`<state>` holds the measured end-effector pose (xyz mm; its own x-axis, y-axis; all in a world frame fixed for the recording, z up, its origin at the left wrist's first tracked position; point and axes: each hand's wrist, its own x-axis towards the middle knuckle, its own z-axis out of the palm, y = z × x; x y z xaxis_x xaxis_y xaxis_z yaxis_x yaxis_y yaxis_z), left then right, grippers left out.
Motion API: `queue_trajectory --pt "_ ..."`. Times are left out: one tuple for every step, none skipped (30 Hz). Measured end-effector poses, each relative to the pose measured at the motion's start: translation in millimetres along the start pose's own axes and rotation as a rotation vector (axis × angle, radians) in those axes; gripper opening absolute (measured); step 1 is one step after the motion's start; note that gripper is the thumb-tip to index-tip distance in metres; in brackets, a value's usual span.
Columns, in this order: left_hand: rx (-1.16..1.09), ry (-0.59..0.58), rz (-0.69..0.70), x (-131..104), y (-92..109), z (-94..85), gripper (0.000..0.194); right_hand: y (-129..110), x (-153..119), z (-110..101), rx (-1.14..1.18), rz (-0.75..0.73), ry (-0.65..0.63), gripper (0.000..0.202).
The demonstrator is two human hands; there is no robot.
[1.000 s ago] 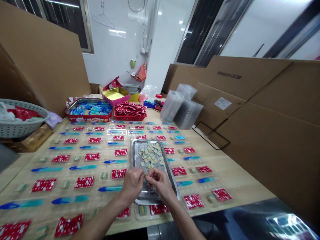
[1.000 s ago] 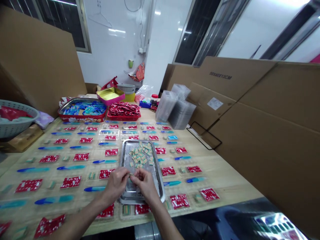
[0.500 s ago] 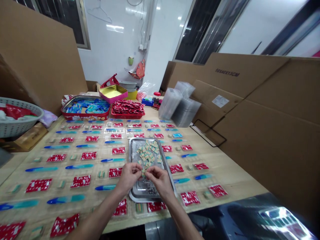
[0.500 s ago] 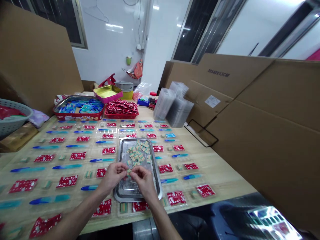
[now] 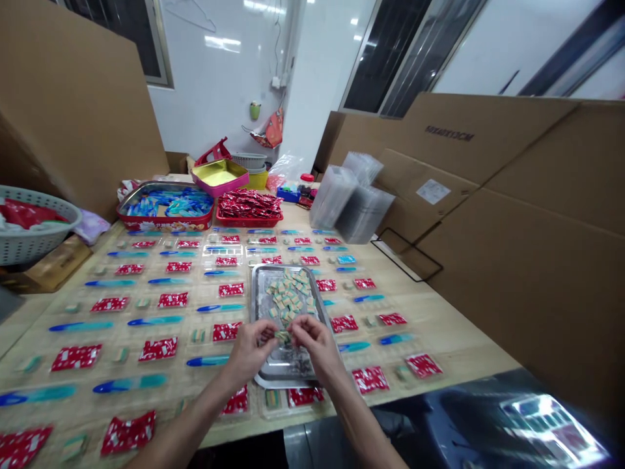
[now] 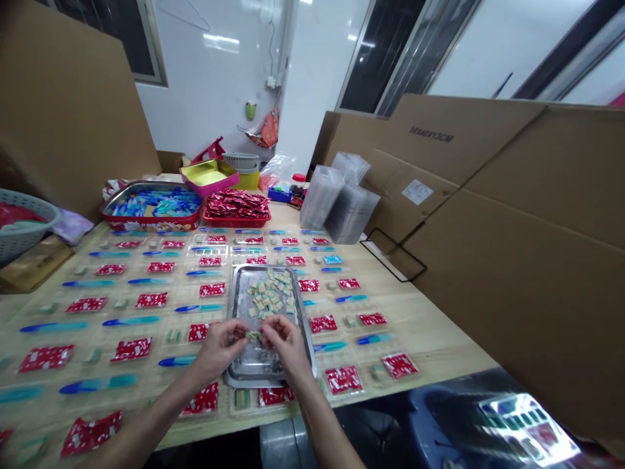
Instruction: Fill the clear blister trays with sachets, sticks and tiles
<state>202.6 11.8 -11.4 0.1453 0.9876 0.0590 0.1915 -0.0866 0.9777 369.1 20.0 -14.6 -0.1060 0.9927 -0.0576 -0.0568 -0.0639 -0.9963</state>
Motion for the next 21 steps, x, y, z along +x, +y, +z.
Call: queue_trajectory --pt "0.04 -0.007 0.039 -1.6 0.9 -1.3 0.012 -2.0 0.7 -1.9 0.014 0.05 -0.033 0.033" --pt "0.081 -0.015 0.079 -3.0 1.7 -2.7 0.011 -3.6 1.3 -3.7 0.01 0.102 -0.079 0.035" --pt "0.122 -0.022 0.118 -4.1 2.4 -3.8 0.01 -4.7 1.8 -5.1 -0.004 0.147 -0.133 0.037" --pt "0.16 -0.028 0.153 -4.8 2.9 -4.5 0.009 -5.5 2.1 -6.1 -0.023 0.179 -0.182 0.038" --pt "0.192 -0.03 0.182 -5.2 3.1 -4.9 0.01 -5.8 2.0 -6.6 -0.042 0.19 -0.218 0.038" --pt "0.219 -0.032 0.204 -5.4 3.2 -4.9 0.01 -5.9 1.7 -6.7 -0.058 0.185 -0.238 0.037" --pt "0.241 -0.035 0.22 -5.5 2.9 -4.5 0.011 -5.8 1.1 -6.5 -0.068 0.172 -0.247 0.035" --pt "0.258 -0.037 0.231 -5.5 2.4 -3.9 0.012 -5.6 0.4 -6.1 -0.072 0.157 -0.25 0.034" --pt "0.271 -0.041 0.237 -5.6 1.7 -3.0 0.013 -5.3 -0.4 -5.7 -0.069 0.144 -0.247 0.033" --pt "0.282 -0.045 0.241 -5.7 0.8 -1.9 0.013 -4.8 -1.1 -5.2 -0.062 0.137 -0.241 0.032" --pt "0.292 -0.047 0.24 -5.9 -0.1 -0.9 0.014 -4.1 -1.6 -4.7 -0.054 0.131 -0.235 0.031" --pt "0.301 -0.047 0.232 -6.1 -0.8 0.2 0.014 -3.2 -1.7 -4.3 -0.048 0.126 -0.226 0.031" --pt "0.305 -0.047 0.214 -6.4 -1.3 1.0 0.014 -2.0 -1.4 -3.8 -0.047 0.12 -0.217 0.03" --pt "0.302 -0.048 0.187 -6.6 -1.4 1.6 0.014 -0.6 -0.3 -3.3 -0.053 0.111 -0.208 0.029" --pt "0.291 -0.051 0.153 -6.7 -1.0 1.8 0.014 0.9 1.5 -2.8 -0.064 0.098 -0.203 0.029" --pt "0.273 -0.051 0.118 -6.8 0.0 1.6 0.013 2.4 4.3 -2.3 -0.076 0.082 -0.2 0.028" --pt "0.253 -0.047 0.085 -6.9 1.3 1.0 0.013 3.6 8.0 -1.9 -0.086 0.065 -0.198 0.027" --pt "0.234 -0.038 0.057 -7.0 2.8 -0.1 0.013 4.3 12.7 -1.7 -0.092 0.047 -0.193 0.027" --pt "0.219 -0.025 0.035 -7.2 4.2 -1.5 0.013 4.4 18.4 -1.7 -0.097 0.026 -0.184 0.027" --pt "0.209 -0.009 0.015 -7.5 5.3 -3.1 0.012 3.6 25.0 -1.8 -0.108 0.002 -0.169 0.026" --pt "0.205 0.004 -0.003 -8.0 5.8 -4.8 0.012 2.0 32.3 -2.1 -0.132 -0.028 -0.155 0.024"
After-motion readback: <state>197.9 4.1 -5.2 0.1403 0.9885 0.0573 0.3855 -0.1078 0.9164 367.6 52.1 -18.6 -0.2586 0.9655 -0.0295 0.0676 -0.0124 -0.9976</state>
